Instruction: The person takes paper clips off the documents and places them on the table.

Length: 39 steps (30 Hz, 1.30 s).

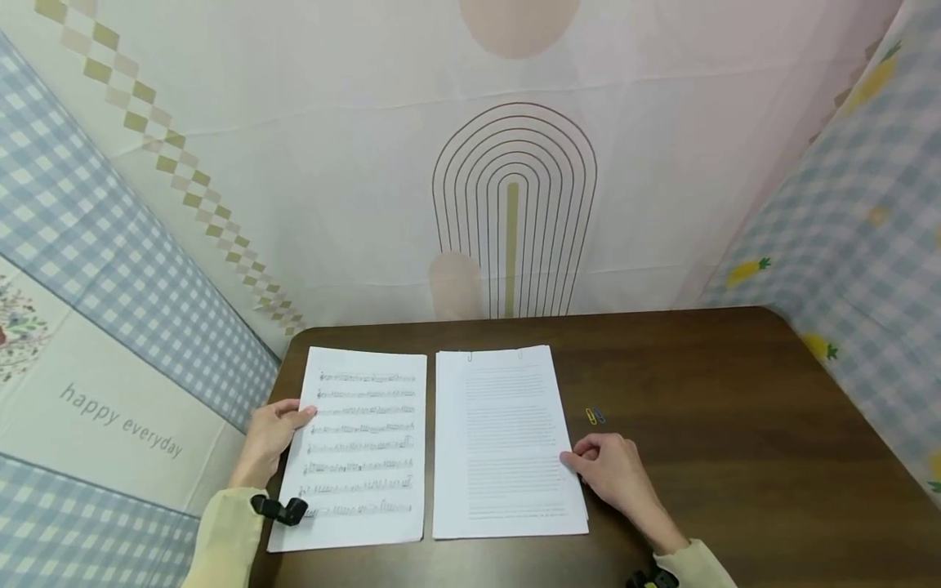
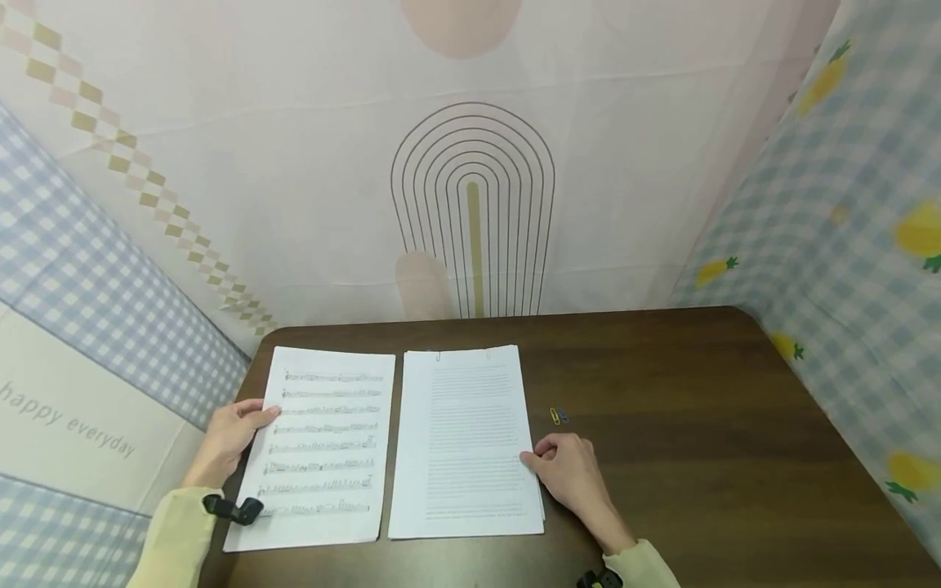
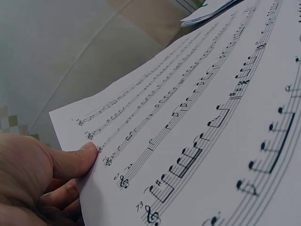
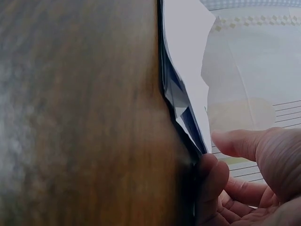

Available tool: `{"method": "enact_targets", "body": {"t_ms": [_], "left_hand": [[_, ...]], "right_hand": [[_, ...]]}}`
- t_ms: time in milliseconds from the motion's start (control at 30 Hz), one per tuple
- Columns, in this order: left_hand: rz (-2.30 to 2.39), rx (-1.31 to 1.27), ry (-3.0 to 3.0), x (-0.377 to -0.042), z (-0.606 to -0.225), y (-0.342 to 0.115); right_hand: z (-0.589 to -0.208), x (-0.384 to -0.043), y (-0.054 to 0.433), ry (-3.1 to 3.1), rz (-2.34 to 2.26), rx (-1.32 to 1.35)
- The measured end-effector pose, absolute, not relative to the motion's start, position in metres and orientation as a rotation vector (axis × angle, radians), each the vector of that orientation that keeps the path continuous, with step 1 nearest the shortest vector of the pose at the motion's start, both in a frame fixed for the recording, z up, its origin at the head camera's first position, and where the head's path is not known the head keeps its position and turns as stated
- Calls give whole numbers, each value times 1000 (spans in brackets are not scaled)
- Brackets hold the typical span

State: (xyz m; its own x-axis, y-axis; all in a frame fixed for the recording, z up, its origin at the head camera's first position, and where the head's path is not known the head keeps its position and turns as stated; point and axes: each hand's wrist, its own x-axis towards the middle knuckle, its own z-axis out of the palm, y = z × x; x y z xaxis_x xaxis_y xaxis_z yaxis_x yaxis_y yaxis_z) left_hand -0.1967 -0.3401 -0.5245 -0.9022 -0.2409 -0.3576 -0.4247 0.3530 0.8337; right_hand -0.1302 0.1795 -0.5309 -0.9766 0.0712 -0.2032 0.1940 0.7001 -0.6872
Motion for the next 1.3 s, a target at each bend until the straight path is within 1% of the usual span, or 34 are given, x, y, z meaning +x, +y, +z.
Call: {"method": "enact_targets", "body": {"t_ms": [233, 633, 1300], "left_hand": [[1404, -608, 2629, -196, -525, -334], [1035, -444, 3028, -196, -529, -326], [958, -444, 3073, -197, -535, -326]], "right_hand": [[-530, -130, 178, 2783, -1106, 202], [-526, -133, 171, 2820, -1031, 229], [-529, -150, 154, 2834, -970, 293]]}}
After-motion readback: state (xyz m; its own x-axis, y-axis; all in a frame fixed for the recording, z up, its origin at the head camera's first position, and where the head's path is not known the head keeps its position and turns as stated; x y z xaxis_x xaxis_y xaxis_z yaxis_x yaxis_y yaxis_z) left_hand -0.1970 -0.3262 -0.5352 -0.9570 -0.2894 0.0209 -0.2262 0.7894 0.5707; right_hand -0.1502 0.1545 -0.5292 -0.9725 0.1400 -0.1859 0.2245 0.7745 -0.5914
